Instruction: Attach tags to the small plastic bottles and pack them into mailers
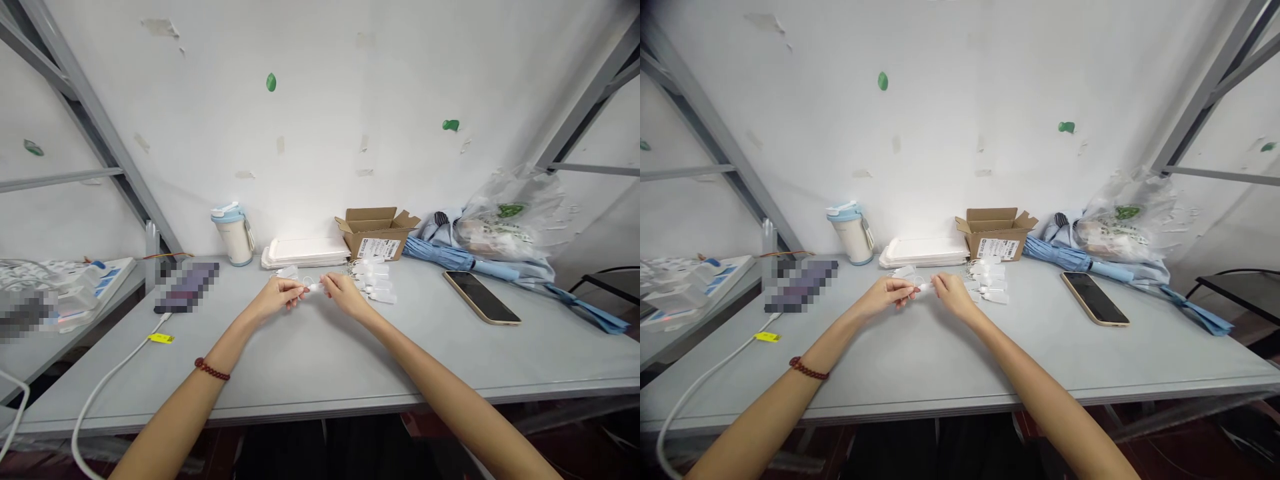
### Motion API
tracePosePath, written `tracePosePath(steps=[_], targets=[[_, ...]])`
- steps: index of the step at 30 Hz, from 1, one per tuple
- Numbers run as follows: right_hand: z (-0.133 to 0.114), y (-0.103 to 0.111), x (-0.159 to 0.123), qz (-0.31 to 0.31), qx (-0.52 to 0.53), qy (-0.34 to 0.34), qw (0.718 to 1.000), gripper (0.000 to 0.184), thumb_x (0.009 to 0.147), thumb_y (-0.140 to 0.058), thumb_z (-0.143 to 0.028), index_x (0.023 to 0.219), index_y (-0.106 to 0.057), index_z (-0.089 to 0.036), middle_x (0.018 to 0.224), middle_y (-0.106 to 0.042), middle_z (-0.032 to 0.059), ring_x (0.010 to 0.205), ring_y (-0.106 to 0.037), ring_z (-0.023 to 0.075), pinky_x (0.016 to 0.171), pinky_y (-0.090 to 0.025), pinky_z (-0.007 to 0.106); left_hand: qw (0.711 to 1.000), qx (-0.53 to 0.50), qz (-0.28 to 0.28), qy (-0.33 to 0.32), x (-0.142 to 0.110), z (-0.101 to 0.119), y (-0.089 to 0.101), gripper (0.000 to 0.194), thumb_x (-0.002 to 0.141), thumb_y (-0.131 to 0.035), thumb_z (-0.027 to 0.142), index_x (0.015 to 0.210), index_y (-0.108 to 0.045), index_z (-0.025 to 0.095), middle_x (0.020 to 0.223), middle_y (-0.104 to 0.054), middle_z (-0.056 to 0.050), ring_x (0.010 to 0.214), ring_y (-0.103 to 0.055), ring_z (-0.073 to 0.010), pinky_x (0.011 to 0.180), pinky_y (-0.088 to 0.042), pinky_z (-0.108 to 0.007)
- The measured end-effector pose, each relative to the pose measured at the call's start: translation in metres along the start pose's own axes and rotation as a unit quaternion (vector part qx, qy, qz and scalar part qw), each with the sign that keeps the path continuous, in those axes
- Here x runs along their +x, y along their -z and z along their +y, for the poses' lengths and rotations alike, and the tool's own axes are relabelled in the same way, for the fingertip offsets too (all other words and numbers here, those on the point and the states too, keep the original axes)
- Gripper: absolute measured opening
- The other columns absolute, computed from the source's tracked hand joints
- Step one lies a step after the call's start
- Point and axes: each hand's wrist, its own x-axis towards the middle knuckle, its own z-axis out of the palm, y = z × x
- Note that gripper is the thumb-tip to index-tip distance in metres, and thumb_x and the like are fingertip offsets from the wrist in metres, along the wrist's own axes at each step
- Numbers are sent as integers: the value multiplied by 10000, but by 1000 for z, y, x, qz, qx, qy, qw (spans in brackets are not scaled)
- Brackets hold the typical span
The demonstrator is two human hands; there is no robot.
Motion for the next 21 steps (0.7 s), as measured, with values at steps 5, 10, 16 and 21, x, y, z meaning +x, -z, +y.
tracePosePath(steps=[5, 10, 16, 21], targets=[[4, -7, -1, -19, -60, -2, 998, 298, 893, -349, -254, 618, -444, -192, 525, -452, -27, 523, -408, 111, 557, -274, 237, 997, 69, 0, -36, 0, -7, -6, 293, 729, -570, 406, 656, -646, 133, 637, -599, -37, 517, -471, -106, 506, -386, -247], [3, -7, -1, -22, -71, 1, 997, 293, 890, -363, -242, 622, -467, -186, 555, -482, -13, 554, -424, 115, 571, -274, 236, 996, 83, -39, -24, -3, -1, -10, 268, 724, -573, 390, 621, -623, 148, 632, -597, -28, 519, -474, -107, 531, -396, -253], [-3, 0, 0, 6, -21, 10, 1000, 313, 887, -350, -294, 623, -475, -184, 518, -470, -28, 533, -434, 113, 558, -291, 233, 999, 39, -6, 11, -2, 4, 1, 363, 609, -692, 413, 837, -663, 133, 698, -620, -39, 553, -486, -117, 512, -381, -251], [-3, 2, -1, 7, -22, 10, 1000, 353, 885, -347, -303, 558, -418, -190, 504, -451, -33, 510, -416, 104, 552, -289, 233, 999, 35, -3, -1, -1, 2, 5, 346, 684, -622, 472, 759, -662, 137, 723, -632, -55, 543, -479, -106, 511, -376, -244]])
